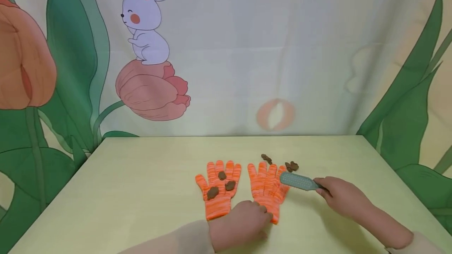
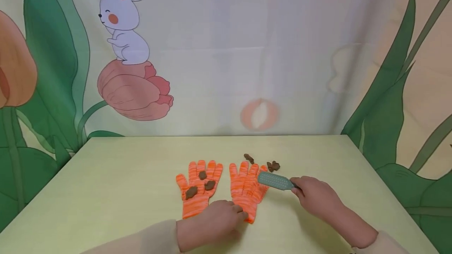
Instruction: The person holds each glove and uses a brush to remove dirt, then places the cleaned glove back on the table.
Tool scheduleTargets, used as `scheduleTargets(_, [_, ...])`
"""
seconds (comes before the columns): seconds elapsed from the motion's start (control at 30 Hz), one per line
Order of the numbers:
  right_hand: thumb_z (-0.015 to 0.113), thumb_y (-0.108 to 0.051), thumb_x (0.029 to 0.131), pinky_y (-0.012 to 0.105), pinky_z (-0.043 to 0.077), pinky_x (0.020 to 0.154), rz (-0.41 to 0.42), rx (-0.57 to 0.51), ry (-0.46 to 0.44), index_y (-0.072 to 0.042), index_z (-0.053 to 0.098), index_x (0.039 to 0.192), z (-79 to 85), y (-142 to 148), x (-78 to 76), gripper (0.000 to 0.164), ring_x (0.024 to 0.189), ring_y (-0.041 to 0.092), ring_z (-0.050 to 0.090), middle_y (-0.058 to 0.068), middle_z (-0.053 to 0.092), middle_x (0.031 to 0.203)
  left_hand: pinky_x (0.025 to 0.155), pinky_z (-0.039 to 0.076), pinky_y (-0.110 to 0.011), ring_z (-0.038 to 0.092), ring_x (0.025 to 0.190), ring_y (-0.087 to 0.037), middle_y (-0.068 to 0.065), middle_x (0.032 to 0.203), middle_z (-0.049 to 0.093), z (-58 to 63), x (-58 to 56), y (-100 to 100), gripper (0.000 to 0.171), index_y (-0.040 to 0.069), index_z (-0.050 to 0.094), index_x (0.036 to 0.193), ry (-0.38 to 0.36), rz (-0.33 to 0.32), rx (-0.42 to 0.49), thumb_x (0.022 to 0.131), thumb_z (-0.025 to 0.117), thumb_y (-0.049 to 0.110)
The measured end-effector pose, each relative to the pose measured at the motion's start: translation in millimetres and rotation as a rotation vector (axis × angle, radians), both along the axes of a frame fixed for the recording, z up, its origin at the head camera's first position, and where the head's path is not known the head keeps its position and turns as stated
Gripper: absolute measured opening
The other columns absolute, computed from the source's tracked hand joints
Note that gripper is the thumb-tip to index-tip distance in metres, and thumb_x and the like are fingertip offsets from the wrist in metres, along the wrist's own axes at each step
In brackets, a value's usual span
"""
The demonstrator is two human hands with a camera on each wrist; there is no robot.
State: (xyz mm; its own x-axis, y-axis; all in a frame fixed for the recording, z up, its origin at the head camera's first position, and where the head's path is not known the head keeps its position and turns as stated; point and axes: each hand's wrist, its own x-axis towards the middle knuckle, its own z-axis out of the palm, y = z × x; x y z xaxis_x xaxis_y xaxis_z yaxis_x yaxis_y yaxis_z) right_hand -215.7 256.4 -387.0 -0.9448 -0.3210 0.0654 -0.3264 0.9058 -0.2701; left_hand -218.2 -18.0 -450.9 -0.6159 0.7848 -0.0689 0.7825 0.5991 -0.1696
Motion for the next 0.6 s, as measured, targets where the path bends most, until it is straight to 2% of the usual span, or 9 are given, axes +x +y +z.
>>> scheduleTargets(0.07, [0.067,-0.01,0.097,0.035,0.053,0.073,-0.021,0.009,-0.017,0.006,0.069,0.122,-2.0,9.5,2.7,0.03,0.085,0.014,0.063,0.012,0.076,0.107,0.06,0.04,-0.02,0.054,0.07,-0.005,0.012,0.087,0.067,33.4,17.5,0.6,0.005,0.028,0.072,0.099,0.104,-0.028,-0.021,0.096,0.07,0.03])
scheduleTargets(0.1, [0.066,-0.01,0.097,0.036,0.053,0.073,-0.03,0.014,-0.025,0.006,0.069,0.121,-3.4,13.5,4.2,0.03,0.085,0.015,0.063,0.012,0.075,0.106,0.059,0.039,-0.018,0.053,0.071,-0.003,0.015,0.088,0.066,35.8,15.4,4.6,0.005,0.031,0.072,0.1,0.121,-0.032,-0.035,0.097,0.069,0.029])
scheduleTargets(0.13, [0.067,-0.01,0.097,0.036,0.053,0.073,-0.037,0.019,-0.029,0.007,0.069,0.121,-4.9,17.2,5.6,0.029,0.085,0.015,0.063,0.012,0.075,0.106,0.059,0.038,-0.017,0.054,0.073,-0.003,0.015,0.091,0.067,43.5,18.3,6.6,0.007,0.03,0.073,0.103,0.157,-0.053,-0.047,0.099,0.067,0.028])
scheduleTargets(0.2, [0.067,-0.01,0.096,0.039,0.055,0.075,-0.05,0.028,-0.038,0.007,0.069,0.12,-8.3,23.5,9.1,0.029,0.087,0.017,0.065,0.013,0.075,0.106,0.058,0.037,-0.017,0.054,0.074,-0.003,0.014,0.094,0.066,49.6,20.1,13.0,0.009,0.029,0.074,0.105,0.176,-0.058,-0.065,0.099,0.067,0.027])
scheduleTargets(0.3, [0.067,-0.011,0.096,0.043,0.057,0.078,-0.069,0.035,-0.055,0.008,0.069,0.12,-12.4,29.5,14.3,0.03,0.09,0.021,0.068,0.014,0.075,0.108,0.057,0.039,-0.018,0.054,0.073,-0.004,0.013,0.094,0.066,50.0,19.0,22.8,0.008,0.029,0.074,0.102,0.184,-0.061,-0.095,0.099,0.067,0.026])
scheduleTargets(0.4, [0.067,-0.011,0.096,0.044,0.057,0.08,-0.087,0.03,-0.073,0.008,0.069,0.121,-14.6,32.2,18.4,0.031,0.092,0.022,0.068,0.015,0.075,0.11,0.054,0.039,-0.018,0.053,0.069,-0.004,0.012,0.09,0.068,46.7,16.0,30.2,0.009,0.028,0.076,0.097,0.146,-0.069,-0.102,0.097,0.07,0.022])
scheduleTargets(0.5, [0.067,-0.01,0.096,0.042,0.056,0.078,-0.098,0.016,-0.077,0.007,0.069,0.121,-15.1,31.4,20.1,0.03,0.091,0.019,0.066,0.014,0.075,0.11,0.051,0.04,-0.018,0.051,0.064,-0.003,0.013,0.085,0.07,42.5,14.5,33.2,0.014,0.03,0.077,0.091,0.126,-0.067,-0.098,0.095,0.071,0.018])
scheduleTargets(0.6, [0.068,-0.01,0.096,0.041,0.056,0.078,-0.094,0.006,-0.071,0.006,0.07,0.12,-15.0,30.4,21.1,0.029,0.09,0.017,0.065,0.013,0.075,0.109,0.05,0.039,-0.018,0.049,0.06,-0.003,0.013,0.081,0.07,39.7,14.7,34.3,0.015,0.03,0.076,0.087,0.145,-0.065,-0.097,0.093,0.072,0.017])
